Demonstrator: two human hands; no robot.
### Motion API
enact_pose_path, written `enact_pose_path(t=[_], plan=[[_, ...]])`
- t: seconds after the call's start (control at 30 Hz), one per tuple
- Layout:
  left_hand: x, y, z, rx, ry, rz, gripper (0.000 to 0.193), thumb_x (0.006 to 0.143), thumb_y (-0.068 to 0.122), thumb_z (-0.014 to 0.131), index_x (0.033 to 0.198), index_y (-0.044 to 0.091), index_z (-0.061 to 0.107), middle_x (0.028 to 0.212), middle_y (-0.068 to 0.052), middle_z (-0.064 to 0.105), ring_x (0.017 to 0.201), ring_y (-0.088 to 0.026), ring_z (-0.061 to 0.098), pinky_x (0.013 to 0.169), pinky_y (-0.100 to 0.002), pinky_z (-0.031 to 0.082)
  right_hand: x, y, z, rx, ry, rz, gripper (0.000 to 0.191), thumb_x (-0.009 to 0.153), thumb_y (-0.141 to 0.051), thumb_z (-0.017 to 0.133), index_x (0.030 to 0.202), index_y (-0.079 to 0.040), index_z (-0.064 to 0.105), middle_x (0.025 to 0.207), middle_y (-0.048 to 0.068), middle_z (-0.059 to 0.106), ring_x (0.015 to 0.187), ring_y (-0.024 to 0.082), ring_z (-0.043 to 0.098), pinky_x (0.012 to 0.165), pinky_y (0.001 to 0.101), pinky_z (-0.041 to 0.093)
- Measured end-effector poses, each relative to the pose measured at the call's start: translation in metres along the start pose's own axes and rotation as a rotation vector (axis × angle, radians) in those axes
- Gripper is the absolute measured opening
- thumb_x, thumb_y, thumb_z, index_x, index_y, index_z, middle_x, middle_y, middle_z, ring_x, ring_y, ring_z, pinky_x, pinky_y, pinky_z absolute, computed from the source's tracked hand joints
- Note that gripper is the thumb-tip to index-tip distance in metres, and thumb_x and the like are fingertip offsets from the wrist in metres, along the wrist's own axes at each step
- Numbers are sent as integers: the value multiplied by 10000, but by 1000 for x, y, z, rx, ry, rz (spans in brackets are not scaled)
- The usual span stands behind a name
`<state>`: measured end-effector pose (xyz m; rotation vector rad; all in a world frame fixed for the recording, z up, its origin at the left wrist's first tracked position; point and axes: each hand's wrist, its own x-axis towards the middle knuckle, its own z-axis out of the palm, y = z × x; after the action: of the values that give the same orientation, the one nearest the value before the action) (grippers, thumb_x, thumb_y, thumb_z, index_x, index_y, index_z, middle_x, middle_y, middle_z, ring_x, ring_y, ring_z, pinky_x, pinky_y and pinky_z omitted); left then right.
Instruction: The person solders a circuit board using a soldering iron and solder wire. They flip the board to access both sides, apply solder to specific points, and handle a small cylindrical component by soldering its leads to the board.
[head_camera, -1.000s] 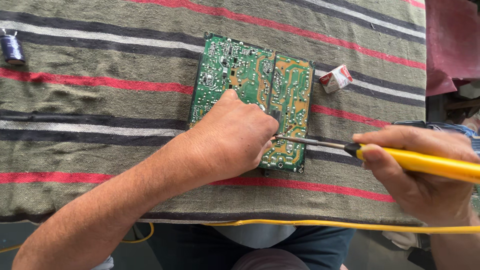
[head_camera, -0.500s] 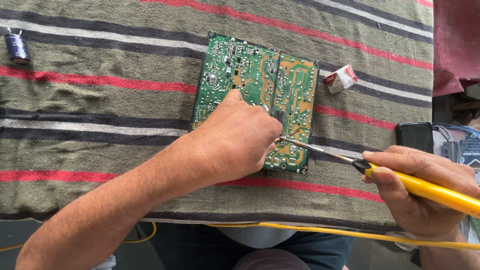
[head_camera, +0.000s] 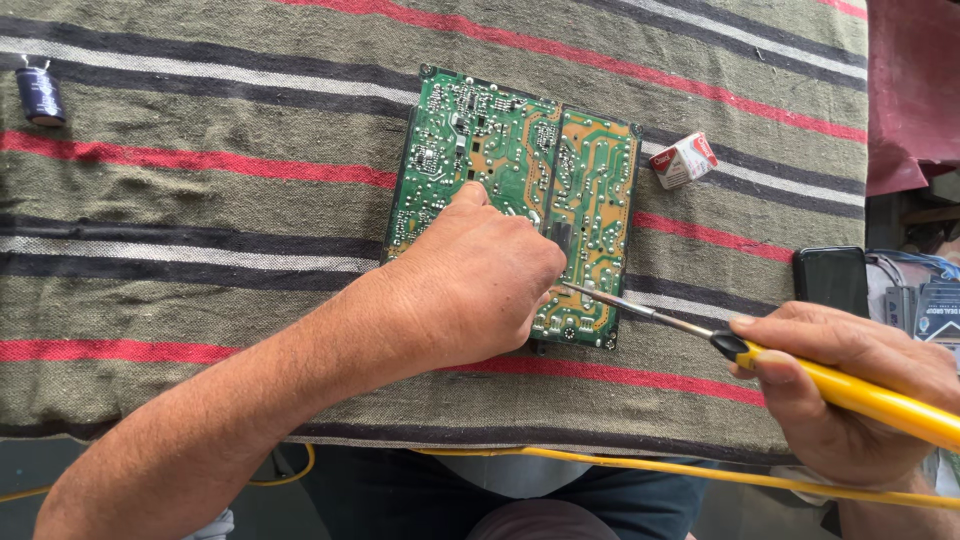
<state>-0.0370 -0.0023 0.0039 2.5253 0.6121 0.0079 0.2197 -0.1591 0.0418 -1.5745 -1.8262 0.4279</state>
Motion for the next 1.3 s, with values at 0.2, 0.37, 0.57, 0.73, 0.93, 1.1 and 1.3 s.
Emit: enact_pose_path(t=[0.2, 0.37, 0.57, 0.73, 0.93, 1.1, 1.3], plan=[[-1, -2, -3, 11, -4, -12, 83, 785, 127, 658, 765, 123, 739, 756, -94, 724, 772, -310, 696, 790, -469, 410, -6, 10, 2, 100, 90, -44, 205, 969, -112, 659, 1022, 84, 686, 746, 143, 688, 613, 178, 642, 519, 233, 534], [-4, 0, -11, 11, -5, -19, 137, 834, 147, 640, 750, 121, 744, 732, -98, 719, 736, -315, 701, 790, -477, 442, -10, 12, 3, 94, 106, -30, 201, 973, -117, 652, 1004, 81, 671, 769, 154, 688, 609, 170, 674, 529, 236, 544], [-18, -23, -40, 44, 135, -183, 214, 906, 236, 661, 749, 107, 730, 641, -115, 710, 618, -316, 708, 809, -505, 514, -18, 16, 12, 186, 237, 107, 218, 985, -115, 659, 1016, 100, 671, 773, 177, 691, 572, 192, 640, 508, 235, 520], [-24, -35, -49, -15, 212, -187, 232, 916, 261, 702, 793, 65, 723, 671, -143, 698, 674, -357, 697, 709, -503, 551, -15, 14, 13, 85, 125, -7, 237, 1003, -160, 678, 1027, 76, 687, 825, 158, 703, 617, 171, 712, 570, 229, 574], [-20, -34, -41, -45, 211, -154, 249, 903, 268, 714, 778, 53, 711, 681, -144, 695, 699, -364, 709, 678, -512, 562, -7, 3, 16, 42, 98, 44, 240, 973, -164, 679, 1028, 69, 704, 809, 150, 709, 647, 166, 727, 570, 226, 577], [-20, -35, -37, -50, 182, -153, 292, 921, 307, 710, 775, 54, 707, 678, -147, 693, 701, -353, 715, 677, -503, 567, -1, 1, 16, 49, 74, 12, 233, 978, -162, 683, 1037, 63, 700, 809, 145, 710, 637, 162, 729, 581, 229, 585], [-19, -33, -35, -85, 198, -95, 263, 893, 301, 719, 788, 61, 724, 689, -133, 707, 699, -345, 716, 674, -496, 563, 7, -1, 10, -12, -12, -60, 224, 941, -142, 683, 1017, 67, 699, 737, 123, 704, 645, 173, 725, 595, 271, 571]])
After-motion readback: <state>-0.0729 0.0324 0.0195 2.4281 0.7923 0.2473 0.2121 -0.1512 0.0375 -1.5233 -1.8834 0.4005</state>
